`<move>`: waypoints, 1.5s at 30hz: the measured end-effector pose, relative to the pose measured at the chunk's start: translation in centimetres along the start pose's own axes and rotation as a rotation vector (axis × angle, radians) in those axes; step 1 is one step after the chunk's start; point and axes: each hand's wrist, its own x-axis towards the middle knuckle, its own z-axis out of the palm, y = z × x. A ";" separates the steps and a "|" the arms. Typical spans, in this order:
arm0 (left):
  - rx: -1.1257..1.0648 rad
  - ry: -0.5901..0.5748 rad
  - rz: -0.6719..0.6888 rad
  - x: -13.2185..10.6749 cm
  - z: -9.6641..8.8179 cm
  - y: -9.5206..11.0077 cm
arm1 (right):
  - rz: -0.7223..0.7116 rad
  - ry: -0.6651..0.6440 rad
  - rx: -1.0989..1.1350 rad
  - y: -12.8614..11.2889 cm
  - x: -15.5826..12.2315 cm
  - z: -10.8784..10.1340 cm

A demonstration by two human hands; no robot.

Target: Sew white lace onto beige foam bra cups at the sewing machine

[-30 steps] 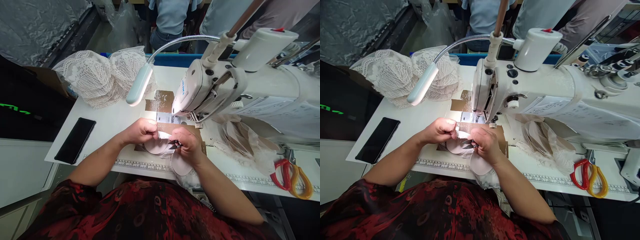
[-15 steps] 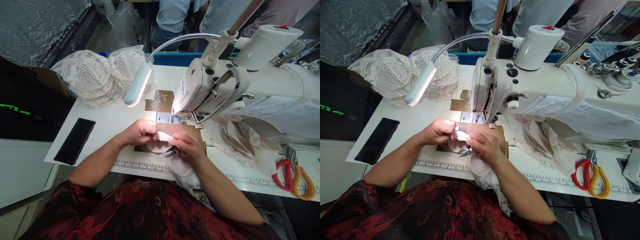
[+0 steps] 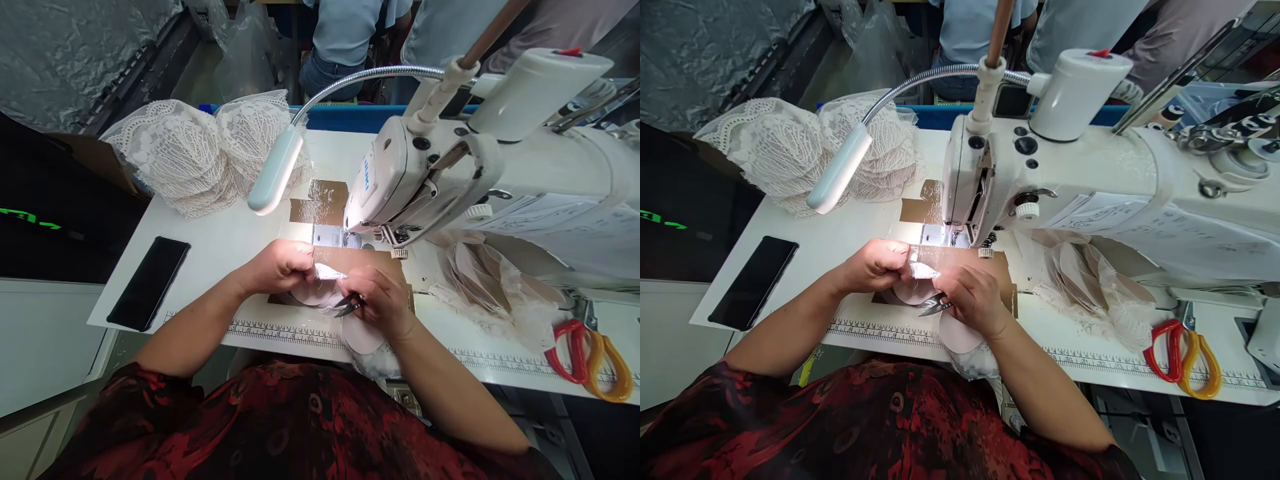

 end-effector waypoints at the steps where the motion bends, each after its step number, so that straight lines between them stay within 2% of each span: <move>1: -0.001 0.008 0.008 0.0 0.0 0.1 | 0.011 0.013 -0.012 0.0 0.0 0.1; 8: 0.119 0.026 0.086 0.2 0.7 0.9 | 0.041 -0.044 -0.027 0.1 0.2 0.4; 13: 0.260 0.008 0.163 0.0 2.1 2.2 | 0.150 -0.033 -0.021 -0.1 0.4 0.1; 19: 0.454 -0.185 0.248 -0.1 3.5 3.5 | 0.402 0.001 0.142 -0.4 0.9 0.3; 26: 0.402 -0.318 0.152 0.0 3.8 4.1 | 0.541 -0.017 0.295 -0.7 1.4 0.6; 32: 0.431 -0.350 0.214 -0.4 4.1 3.6 | 0.540 -0.017 0.299 -0.6 1.5 0.6; 41: 0.458 -0.384 0.175 -0.2 4.0 3.5 | 0.526 0.031 0.298 -0.6 1.6 0.5; 45: 0.465 -0.374 0.181 -0.1 3.6 3.6 | 0.542 -0.018 0.341 -0.3 1.5 0.4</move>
